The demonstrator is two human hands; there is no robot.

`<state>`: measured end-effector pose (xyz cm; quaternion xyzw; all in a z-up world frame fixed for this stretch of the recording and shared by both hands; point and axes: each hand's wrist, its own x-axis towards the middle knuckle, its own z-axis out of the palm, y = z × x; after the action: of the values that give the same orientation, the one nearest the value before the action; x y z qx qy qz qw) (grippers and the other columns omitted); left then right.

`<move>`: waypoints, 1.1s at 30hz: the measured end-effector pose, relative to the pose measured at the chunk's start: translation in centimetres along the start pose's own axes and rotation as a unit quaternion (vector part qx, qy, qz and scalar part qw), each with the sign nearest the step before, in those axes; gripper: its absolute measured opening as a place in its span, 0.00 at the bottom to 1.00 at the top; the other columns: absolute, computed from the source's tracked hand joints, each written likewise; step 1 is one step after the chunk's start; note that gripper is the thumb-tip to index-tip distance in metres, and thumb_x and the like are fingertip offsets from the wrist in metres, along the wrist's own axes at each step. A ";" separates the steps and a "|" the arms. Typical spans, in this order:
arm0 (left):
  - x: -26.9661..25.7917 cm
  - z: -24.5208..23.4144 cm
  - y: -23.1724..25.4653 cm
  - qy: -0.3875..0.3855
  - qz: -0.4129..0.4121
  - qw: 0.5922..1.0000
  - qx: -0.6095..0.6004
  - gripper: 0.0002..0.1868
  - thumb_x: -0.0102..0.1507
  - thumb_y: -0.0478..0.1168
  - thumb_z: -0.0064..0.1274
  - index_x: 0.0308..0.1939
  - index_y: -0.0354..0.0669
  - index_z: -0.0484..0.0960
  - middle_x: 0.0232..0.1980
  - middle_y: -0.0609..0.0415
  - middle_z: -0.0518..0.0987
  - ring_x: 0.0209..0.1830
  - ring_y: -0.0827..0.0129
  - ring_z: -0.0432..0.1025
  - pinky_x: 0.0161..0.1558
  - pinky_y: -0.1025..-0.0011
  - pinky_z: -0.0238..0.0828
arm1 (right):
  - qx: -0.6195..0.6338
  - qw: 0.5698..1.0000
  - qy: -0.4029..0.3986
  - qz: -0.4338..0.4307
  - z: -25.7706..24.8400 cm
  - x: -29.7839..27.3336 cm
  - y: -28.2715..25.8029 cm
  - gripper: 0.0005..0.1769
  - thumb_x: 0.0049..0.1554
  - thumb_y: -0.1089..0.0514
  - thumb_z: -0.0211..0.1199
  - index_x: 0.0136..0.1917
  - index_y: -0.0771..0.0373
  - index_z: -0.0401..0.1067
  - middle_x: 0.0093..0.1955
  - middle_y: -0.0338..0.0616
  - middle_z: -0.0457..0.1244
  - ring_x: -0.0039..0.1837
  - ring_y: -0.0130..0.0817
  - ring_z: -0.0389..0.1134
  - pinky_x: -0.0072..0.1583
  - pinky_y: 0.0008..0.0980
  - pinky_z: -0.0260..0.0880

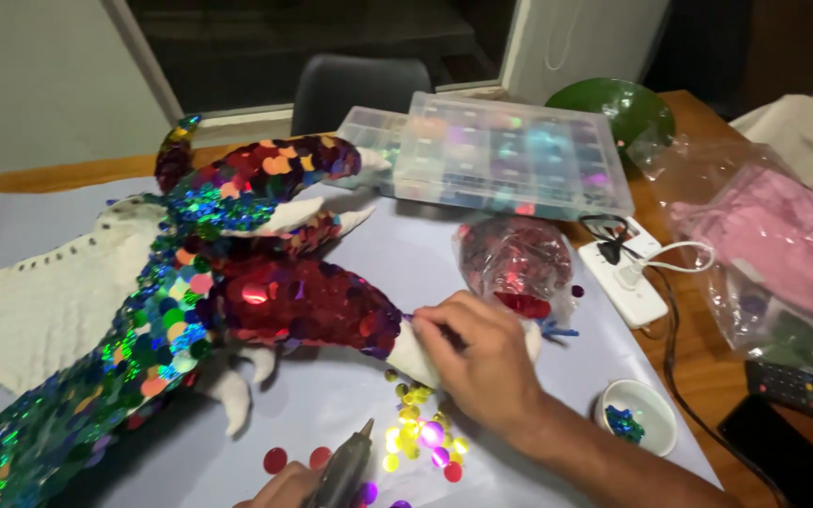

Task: Applying sequins to a dragon figure using a hot glue gun

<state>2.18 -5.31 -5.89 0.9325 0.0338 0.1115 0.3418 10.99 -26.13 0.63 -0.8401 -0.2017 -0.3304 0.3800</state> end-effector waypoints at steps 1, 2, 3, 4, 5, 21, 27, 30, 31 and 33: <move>0.2 0.2 0.0 -0.002 0.006 1.000 -0.003 0.10 0.51 0.43 0.64 0.15 0.59 0.82 0.18 0.75 0.80 0.27 0.97 0.83 0.28 0.79 0.61 | -0.003 1.000 0.003 0.001 0.2 -0.1 0.3 0.04 0.58 0.63 0.67 0.45 0.65 0.79 0.39 0.42 0.69 0.38 0.32 0.68 0.42 0.31 0.67; 0.2 0.4 0.0 -0.004 0.009 1.000 -0.005 0.10 0.51 0.43 0.64 0.15 0.59 0.82 0.18 0.75 0.80 0.27 0.96 0.83 0.28 0.79 0.61 | -0.014 1.000 0.012 -0.010 0.5 -0.3 0.5 0.03 0.58 0.64 0.67 0.45 0.66 0.78 0.38 0.43 0.68 0.38 0.32 0.68 0.42 0.31 0.66; 0.1 0.5 0.0 -0.006 0.011 1.000 -0.008 0.10 0.51 0.43 0.64 0.16 0.59 0.82 0.18 0.74 0.80 0.26 0.96 0.83 0.28 0.79 0.61 | -0.024 0.999 0.022 -0.022 0.8 -0.5 0.7 0.03 0.58 0.65 0.66 0.45 0.67 0.77 0.38 0.43 0.67 0.38 0.33 0.67 0.41 0.31 0.66; 0.2 0.6 0.0 -0.005 0.014 1.000 -0.010 0.09 0.51 0.44 0.64 0.16 0.59 0.83 0.18 0.74 0.80 0.26 0.96 0.82 0.28 0.79 0.61 | -0.024 0.999 0.022 -0.023 0.9 -0.5 0.8 0.03 0.58 0.65 0.66 0.45 0.67 0.77 0.38 0.43 0.67 0.38 0.33 0.67 0.41 0.31 0.66; 0.4 0.7 -0.1 -0.004 0.017 1.000 -0.012 0.09 0.51 0.44 0.64 0.16 0.59 0.83 0.18 0.74 0.80 0.26 0.96 0.82 0.27 0.79 0.61 | -0.011 1.000 0.021 -0.020 1.0 -0.5 0.8 0.03 0.58 0.65 0.66 0.45 0.67 0.78 0.38 0.44 0.67 0.38 0.33 0.67 0.42 0.31 0.66; 6.8 16.0 -19.0 -0.001 0.054 0.998 -0.045 0.08 0.51 0.46 0.64 0.18 0.57 0.84 0.20 0.72 0.81 0.24 0.92 0.79 0.26 0.80 0.61 | 0.009 0.999 -0.021 -0.037 1.3 -1.1 1.1 0.08 0.60 0.65 0.62 0.53 0.66 0.77 0.37 0.42 0.59 0.39 0.37 0.60 0.42 0.36 0.60; 8.4 16.5 -20.4 0.007 0.067 0.996 -0.058 0.07 0.51 0.46 0.64 0.19 0.56 0.84 0.20 0.72 0.81 0.23 0.90 0.78 0.26 0.80 0.61 | -0.006 0.998 -0.005 -0.064 1.4 -1.2 1.2 0.14 0.54 0.72 0.58 0.51 0.64 0.79 0.39 0.44 0.59 0.41 0.40 0.61 0.43 0.37 0.61; 8.8 16.3 -20.4 0.010 0.073 0.995 -0.064 0.07 0.51 0.47 0.64 0.19 0.56 0.84 0.21 0.71 0.82 0.23 0.89 0.78 0.25 0.80 0.61 | -0.013 0.998 -0.004 -0.064 1.4 -1.4 1.2 0.14 0.55 0.72 0.59 0.51 0.63 0.79 0.39 0.44 0.58 0.41 0.40 0.59 0.43 0.37 0.58; 8.7 13.0 -14.8 0.010 0.075 0.995 -0.066 0.07 0.51 0.47 0.64 0.19 0.56 0.84 0.21 0.71 0.82 0.23 0.89 0.77 0.25 0.80 0.61 | -0.013 0.998 -0.004 -0.064 1.5 -1.4 1.1 0.14 0.55 0.72 0.59 0.51 0.63 0.79 0.39 0.44 0.58 0.41 0.40 0.59 0.43 0.37 0.58; 5.6 5.0 -4.7 0.012 0.081 0.994 -0.070 0.07 0.51 0.47 0.64 0.20 0.55 0.85 0.21 0.71 0.82 0.22 0.88 0.77 0.25 0.80 0.61 | 0.007 1.000 0.001 -0.028 1.6 -1.5 1.1 0.15 0.53 0.72 0.59 0.49 0.63 0.82 0.39 0.43 0.60 0.42 0.37 0.61 0.43 0.35 0.59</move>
<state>8.81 -4.12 -11.63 0.9046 -0.0459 0.1520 0.3956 11.22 -25.72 -1.73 -0.8309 -0.2273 -0.3404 0.3769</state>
